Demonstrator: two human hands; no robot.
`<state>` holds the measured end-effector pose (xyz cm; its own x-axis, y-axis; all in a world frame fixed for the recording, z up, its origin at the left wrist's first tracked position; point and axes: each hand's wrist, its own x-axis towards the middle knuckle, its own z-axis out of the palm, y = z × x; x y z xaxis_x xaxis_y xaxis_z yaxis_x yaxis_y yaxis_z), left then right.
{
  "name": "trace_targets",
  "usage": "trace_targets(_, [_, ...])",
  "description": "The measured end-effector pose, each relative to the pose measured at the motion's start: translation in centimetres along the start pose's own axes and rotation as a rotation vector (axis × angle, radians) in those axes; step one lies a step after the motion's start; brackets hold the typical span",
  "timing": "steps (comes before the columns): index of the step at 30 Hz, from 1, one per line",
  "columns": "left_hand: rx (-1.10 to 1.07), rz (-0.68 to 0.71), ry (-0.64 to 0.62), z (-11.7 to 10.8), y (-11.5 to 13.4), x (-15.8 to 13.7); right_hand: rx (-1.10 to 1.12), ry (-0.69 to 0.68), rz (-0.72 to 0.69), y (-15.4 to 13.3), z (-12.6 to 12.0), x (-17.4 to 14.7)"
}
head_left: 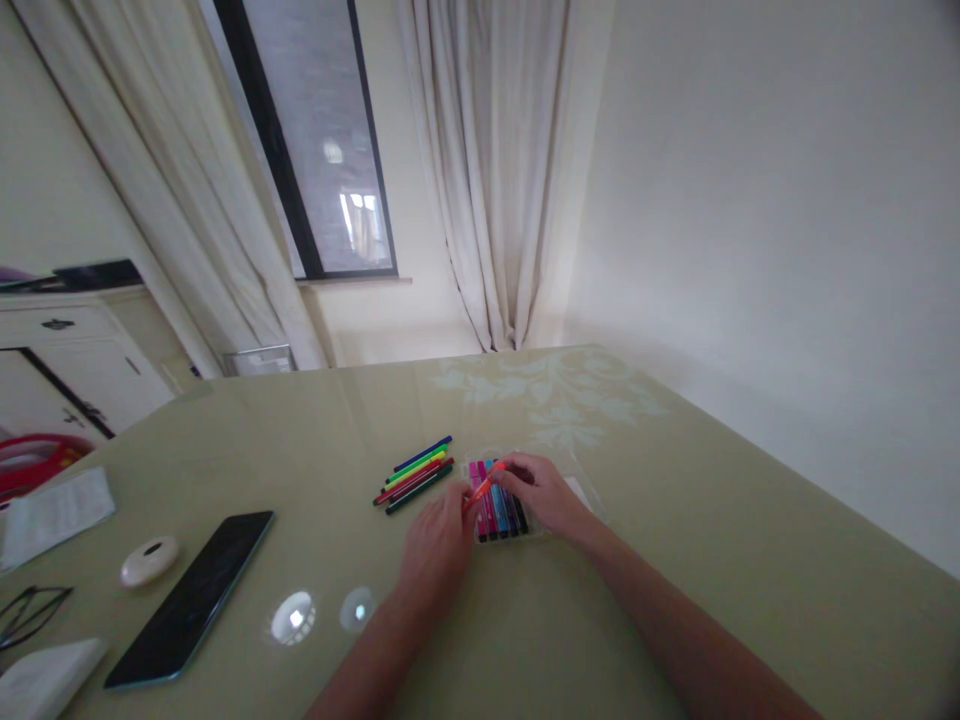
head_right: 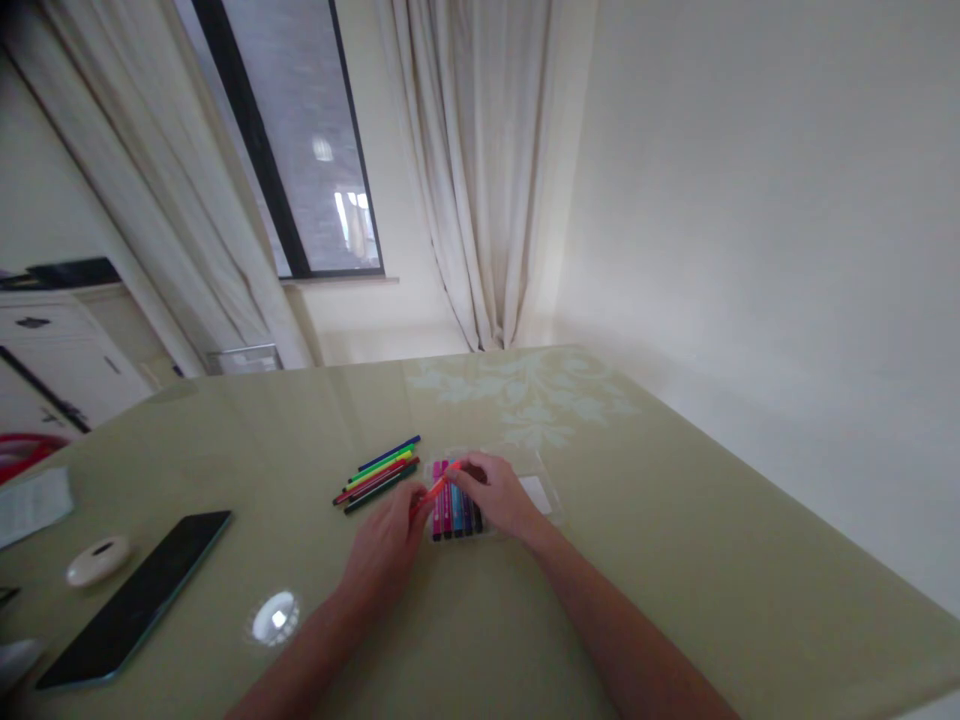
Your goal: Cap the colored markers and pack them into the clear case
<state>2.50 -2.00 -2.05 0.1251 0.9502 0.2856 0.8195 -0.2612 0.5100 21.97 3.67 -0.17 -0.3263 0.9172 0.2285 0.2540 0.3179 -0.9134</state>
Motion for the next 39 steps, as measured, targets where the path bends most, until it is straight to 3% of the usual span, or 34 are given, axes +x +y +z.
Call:
trace_targets(5, [-0.017, 0.221, 0.010, 0.8, 0.3, -0.6, 0.329, 0.126, 0.124, -0.4, 0.0, 0.4])
trace_targets(9, [0.069, 0.417, -0.109, 0.7, 0.5, -1.0, 0.290, 0.357, 0.118, 0.8, -2.2, 1.2])
trace_targets(11, [0.108, 0.468, -0.174, 0.7, 0.6, -1.1, 0.217, 0.394, 0.118, 1.7, -3.3, 1.4])
trace_targets(14, [0.149, 0.456, -0.198, 0.9, 0.7, -1.2, 0.145, 0.334, 0.146, 3.0, -4.1, 1.6])
trace_targets(19, [0.159, 0.431, -0.208, 0.9, 1.0, -1.2, 0.008, 0.189, 0.160, 3.8, -3.1, 1.5])
trace_targets(34, [0.245, 0.467, -0.251, 1.2, 0.8, -1.4, -0.509, 0.146, 0.004, 2.3, -2.0, 0.6])
trace_targets(39, [0.258, 0.480, -0.223, 1.4, 0.7, -1.5, -0.589, 0.082, 0.036, 1.6, -2.3, 0.5])
